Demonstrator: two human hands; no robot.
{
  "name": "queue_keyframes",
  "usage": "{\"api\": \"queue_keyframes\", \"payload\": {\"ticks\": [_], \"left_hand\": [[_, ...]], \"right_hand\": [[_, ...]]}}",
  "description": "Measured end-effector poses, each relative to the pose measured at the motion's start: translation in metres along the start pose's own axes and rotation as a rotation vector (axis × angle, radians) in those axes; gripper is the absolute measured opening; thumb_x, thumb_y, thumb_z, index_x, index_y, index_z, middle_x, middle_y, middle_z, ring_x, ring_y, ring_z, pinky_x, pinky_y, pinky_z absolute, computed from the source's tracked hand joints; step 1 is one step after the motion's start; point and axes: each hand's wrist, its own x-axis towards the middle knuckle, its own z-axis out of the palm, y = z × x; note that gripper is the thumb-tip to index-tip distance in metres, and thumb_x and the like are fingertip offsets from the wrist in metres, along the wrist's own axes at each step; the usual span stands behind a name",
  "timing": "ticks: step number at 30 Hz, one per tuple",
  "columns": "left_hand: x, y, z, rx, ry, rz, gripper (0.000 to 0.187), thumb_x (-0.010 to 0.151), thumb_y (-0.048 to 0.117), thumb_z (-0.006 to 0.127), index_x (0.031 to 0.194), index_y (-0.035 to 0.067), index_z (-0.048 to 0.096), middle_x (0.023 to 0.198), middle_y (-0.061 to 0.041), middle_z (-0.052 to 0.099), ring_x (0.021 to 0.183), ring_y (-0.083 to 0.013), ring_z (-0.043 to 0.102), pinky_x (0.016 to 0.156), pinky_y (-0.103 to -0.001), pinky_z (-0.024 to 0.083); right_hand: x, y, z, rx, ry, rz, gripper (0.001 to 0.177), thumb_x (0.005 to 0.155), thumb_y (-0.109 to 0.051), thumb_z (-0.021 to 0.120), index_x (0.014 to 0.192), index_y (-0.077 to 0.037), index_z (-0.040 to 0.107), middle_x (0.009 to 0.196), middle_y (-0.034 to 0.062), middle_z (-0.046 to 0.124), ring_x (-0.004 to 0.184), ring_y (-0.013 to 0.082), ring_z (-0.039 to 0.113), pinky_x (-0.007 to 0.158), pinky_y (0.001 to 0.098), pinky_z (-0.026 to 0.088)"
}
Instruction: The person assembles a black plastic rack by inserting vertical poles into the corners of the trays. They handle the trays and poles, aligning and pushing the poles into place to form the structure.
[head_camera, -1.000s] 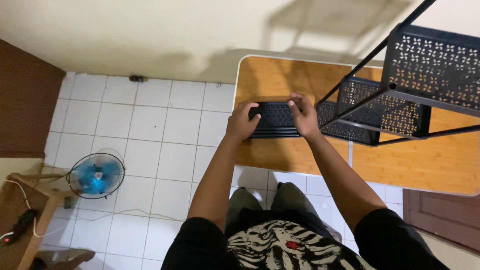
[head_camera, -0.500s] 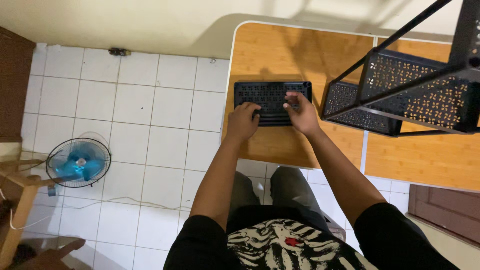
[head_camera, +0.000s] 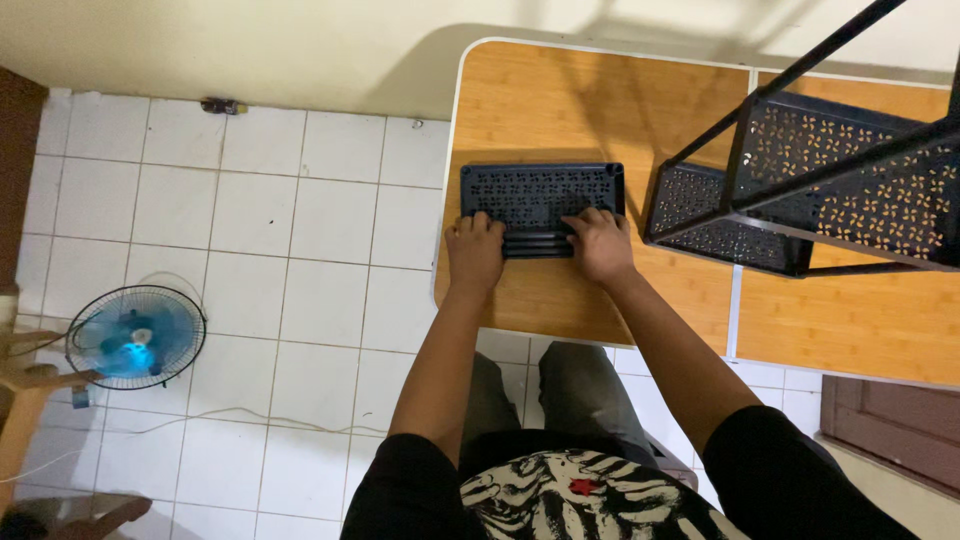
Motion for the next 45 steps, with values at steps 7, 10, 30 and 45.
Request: {"api": "queue_keyframes", "payload": {"ticks": [7, 10, 30, 45], "left_hand": [[0.003, 0.007, -0.030, -0.057, 0.133, -0.001, 0.018, 0.089, 0.019, 0.067, 0.107, 0.021, 0.069, 0.104, -0.003, 0.063, 0.106, -0.0268, 0.058, 0.093, -0.057, 0.039], [0.000, 0.013, -0.060, -0.145, 0.144, -0.020, 0.015, 0.097, 0.021, 0.064, 0.111, 0.020, 0.067, 0.105, -0.004, 0.063, 0.108, -0.0280, 0.059, 0.090, -0.054, 0.043], [0.057, 0.027, -0.270, -0.972, 0.393, -0.065, 0.036, 0.081, 0.017, 0.086, 0.109, 0.006, 0.065, 0.091, -0.005, 0.072, 0.079, -0.0160, 0.067, 0.076, -0.029, 0.056], [0.114, 0.012, -0.317, -1.493, 0.257, -0.157, 0.028, 0.093, 0.014, 0.077, 0.117, 0.003, 0.068, 0.094, -0.002, 0.070, 0.080, -0.0089, 0.064, 0.066, -0.025, 0.051]], "right_hand": [[0.000, -0.010, -0.022, 0.012, 0.053, 0.019, 0.018, 0.095, -0.023, 0.065, 0.111, -0.019, 0.070, 0.117, 0.0061, 0.066, 0.120, 0.0291, 0.057, 0.100, 0.0546, 0.038], [0.000, -0.020, -0.049, 0.093, 0.078, 0.025, 0.018, 0.098, -0.020, 0.060, 0.113, -0.016, 0.067, 0.117, 0.0073, 0.067, 0.119, 0.0316, 0.058, 0.098, 0.0557, 0.040], [0.060, -0.093, -0.265, 0.258, 0.223, -0.128, 0.020, 0.100, -0.016, 0.053, 0.112, -0.010, 0.068, 0.112, 0.0165, 0.067, 0.109, 0.0409, 0.058, 0.095, 0.0510, 0.046], [0.081, -0.147, -0.314, 0.297, 0.346, -0.108, 0.024, 0.105, -0.019, 0.047, 0.115, -0.005, 0.063, 0.109, 0.0169, 0.065, 0.107, 0.0406, 0.058, 0.092, 0.0517, 0.047]]}}
